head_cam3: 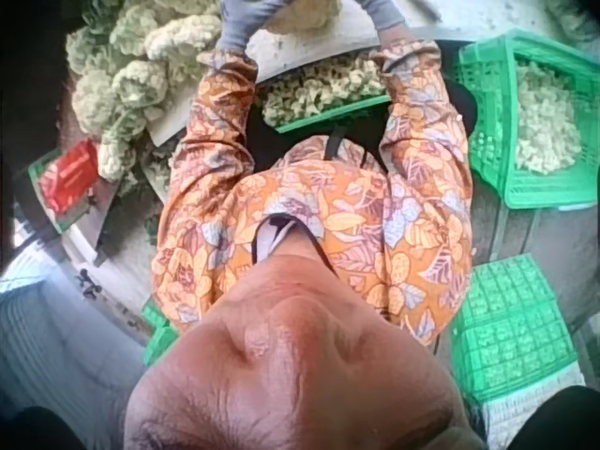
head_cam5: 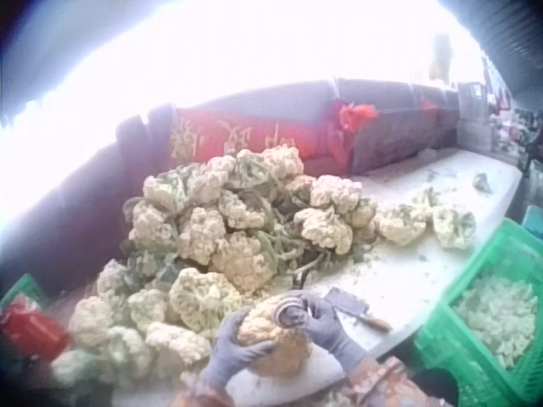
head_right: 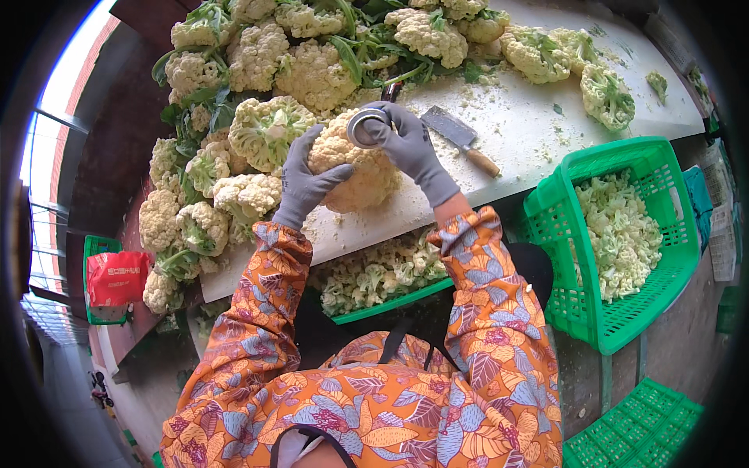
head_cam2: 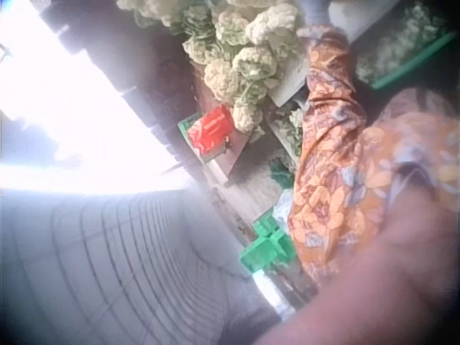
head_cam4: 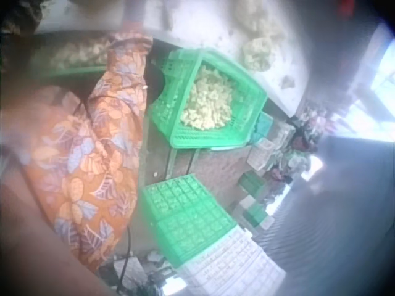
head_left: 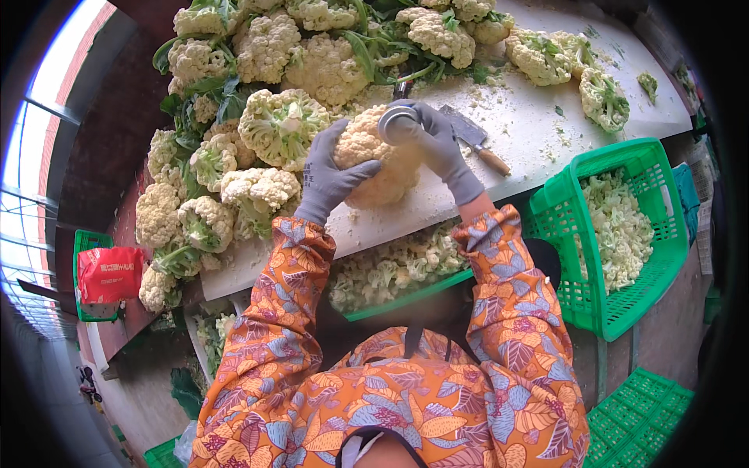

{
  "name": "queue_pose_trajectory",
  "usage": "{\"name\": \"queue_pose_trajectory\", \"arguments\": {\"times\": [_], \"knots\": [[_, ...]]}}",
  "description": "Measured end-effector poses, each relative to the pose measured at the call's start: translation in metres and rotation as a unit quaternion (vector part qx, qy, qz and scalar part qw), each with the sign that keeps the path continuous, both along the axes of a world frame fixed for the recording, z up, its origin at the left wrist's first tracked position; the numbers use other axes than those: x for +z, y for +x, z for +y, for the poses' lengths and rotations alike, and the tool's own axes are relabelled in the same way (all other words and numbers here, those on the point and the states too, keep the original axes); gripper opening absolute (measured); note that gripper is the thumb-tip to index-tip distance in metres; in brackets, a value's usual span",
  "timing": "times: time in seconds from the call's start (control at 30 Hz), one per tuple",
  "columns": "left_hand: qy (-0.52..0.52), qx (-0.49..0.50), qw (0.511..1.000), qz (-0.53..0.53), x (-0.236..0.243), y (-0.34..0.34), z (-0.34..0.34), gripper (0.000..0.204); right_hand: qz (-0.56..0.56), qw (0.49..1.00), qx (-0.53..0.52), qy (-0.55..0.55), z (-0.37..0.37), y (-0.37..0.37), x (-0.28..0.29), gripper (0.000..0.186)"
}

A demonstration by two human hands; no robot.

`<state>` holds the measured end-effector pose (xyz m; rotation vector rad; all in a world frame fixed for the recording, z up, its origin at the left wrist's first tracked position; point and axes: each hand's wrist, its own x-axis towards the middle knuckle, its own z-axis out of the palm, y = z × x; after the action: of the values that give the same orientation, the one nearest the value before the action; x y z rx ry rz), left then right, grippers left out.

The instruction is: The person uses a knife to cut cauliflower florets on a white cutting board and places the pieces into a green basket. The person handles whole cauliflower heads, separates florets, and transfers them into the basket.

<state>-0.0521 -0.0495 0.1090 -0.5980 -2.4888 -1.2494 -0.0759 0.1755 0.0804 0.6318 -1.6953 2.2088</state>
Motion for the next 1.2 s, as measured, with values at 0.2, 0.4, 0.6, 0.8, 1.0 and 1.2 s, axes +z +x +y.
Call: {"name": "queue_pose_trajectory", "arguments": {"times": [0.2,0.4,0.6,0.8,1.0,1.2], "knots": [[0.099,-0.014,0.995,-0.019,-0.027,-0.004,-0.015,0.081,-0.259,0.805,-0.435,0.309,0.154,-0.04,-0.056,0.029],[0.118,0.0,0.993,-0.009,-0.023,-0.008,-0.001,0.077,-0.326,0.708,-0.392,0.489,0.219,-0.021,-0.1,0.035],[0.058,-0.095,0.994,-0.006,-0.011,0.001,-0.012,0.082,-0.155,0.572,-0.548,0.59,0.2,0.003,-0.066,0.05],[-0.17,-0.144,0.97,0.093,0.019,0.018,-0.009,0.086,-0.261,0.622,-0.247,0.696,0.136,0.042,-0.038,0.047],[-0.044,0.109,0.989,0.087,-0.031,0.092,-0.01,0.08,-0.26,0.833,-0.168,0.459,0.094,0.062,-0.021,0.042],[0.596,-0.061,0.779,-0.186,-0.077,0.081,0.042,0.075,-0.174,0.92,-0.117,0.33,0.035,0.112,-0.017,0.021]]}}
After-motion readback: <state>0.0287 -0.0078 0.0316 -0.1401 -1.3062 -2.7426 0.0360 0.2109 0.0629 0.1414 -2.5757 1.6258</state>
